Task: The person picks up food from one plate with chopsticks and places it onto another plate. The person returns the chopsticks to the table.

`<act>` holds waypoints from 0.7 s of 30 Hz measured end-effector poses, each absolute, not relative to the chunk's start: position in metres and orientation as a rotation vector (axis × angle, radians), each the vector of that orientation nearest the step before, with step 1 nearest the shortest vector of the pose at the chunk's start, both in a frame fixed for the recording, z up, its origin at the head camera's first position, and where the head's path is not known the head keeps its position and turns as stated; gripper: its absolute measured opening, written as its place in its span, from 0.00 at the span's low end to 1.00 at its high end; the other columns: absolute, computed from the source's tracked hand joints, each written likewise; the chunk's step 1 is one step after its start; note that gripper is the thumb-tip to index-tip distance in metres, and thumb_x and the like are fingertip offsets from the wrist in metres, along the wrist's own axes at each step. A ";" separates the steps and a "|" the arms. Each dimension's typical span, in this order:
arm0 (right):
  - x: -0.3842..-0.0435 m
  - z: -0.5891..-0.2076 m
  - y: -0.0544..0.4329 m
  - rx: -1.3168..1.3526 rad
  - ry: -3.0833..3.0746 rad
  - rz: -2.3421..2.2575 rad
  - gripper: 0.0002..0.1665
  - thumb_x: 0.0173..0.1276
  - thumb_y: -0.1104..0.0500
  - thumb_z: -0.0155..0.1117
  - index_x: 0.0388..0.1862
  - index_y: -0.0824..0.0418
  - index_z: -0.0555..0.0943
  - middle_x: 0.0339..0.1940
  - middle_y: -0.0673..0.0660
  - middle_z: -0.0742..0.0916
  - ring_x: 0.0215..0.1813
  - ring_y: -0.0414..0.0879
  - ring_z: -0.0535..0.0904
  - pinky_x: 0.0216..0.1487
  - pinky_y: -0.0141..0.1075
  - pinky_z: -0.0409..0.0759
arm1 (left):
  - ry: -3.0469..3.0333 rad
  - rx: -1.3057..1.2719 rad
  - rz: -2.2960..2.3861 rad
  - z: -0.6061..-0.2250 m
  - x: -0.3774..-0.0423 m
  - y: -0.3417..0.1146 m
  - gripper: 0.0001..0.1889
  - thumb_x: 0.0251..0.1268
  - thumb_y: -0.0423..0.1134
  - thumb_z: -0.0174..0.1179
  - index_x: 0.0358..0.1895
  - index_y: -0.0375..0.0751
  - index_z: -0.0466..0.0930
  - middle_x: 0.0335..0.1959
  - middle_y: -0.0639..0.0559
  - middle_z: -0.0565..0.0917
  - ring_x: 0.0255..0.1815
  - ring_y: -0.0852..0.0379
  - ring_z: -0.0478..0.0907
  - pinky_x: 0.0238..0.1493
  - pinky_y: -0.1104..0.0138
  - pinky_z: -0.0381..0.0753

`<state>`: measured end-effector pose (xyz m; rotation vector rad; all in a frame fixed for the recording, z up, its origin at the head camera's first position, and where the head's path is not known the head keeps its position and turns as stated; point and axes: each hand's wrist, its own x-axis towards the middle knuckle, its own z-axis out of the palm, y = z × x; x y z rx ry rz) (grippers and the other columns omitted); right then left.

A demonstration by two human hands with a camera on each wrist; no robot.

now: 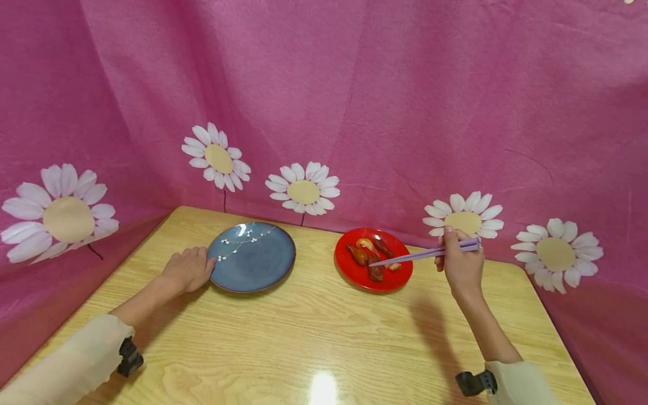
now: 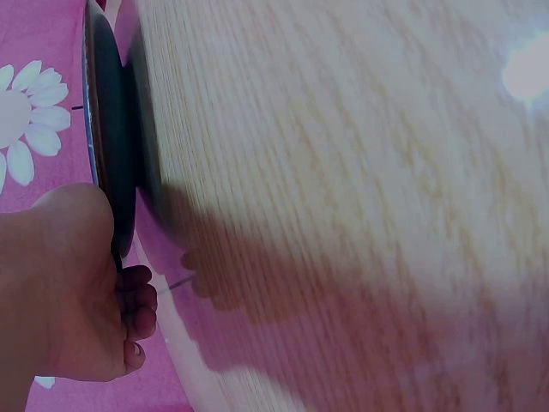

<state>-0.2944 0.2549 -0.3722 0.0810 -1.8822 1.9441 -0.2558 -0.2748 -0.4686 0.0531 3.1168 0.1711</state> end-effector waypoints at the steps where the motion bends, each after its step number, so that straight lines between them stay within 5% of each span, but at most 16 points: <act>1: -0.293 -0.372 0.252 0.098 -1.893 1.941 0.24 0.76 0.60 0.58 0.20 0.72 0.76 0.09 0.54 0.78 0.08 0.39 0.71 0.10 0.28 0.69 | 3.116 0.055 0.170 -0.468 -0.256 -0.275 0.20 0.78 0.45 0.43 0.42 0.26 0.69 0.36 0.38 0.74 0.44 0.39 0.74 0.42 0.48 0.72; 9: -0.278 -0.382 0.224 0.261 -2.016 1.910 0.25 0.79 0.58 0.54 0.27 0.80 0.73 0.12 0.57 0.78 0.11 0.40 0.73 0.13 0.29 0.73 | 3.120 0.052 0.148 -0.467 -0.255 -0.274 0.20 0.78 0.45 0.43 0.43 0.26 0.69 0.37 0.37 0.75 0.45 0.38 0.74 0.43 0.48 0.72; 21: -0.255 -0.400 0.200 0.425 -2.287 1.617 0.23 0.80 0.58 0.53 0.24 0.70 0.76 0.13 0.57 0.78 0.13 0.43 0.72 0.15 0.35 0.72 | 3.116 0.053 0.131 -0.467 -0.255 -0.274 0.20 0.78 0.45 0.43 0.44 0.26 0.70 0.38 0.37 0.75 0.46 0.38 0.75 0.43 0.48 0.72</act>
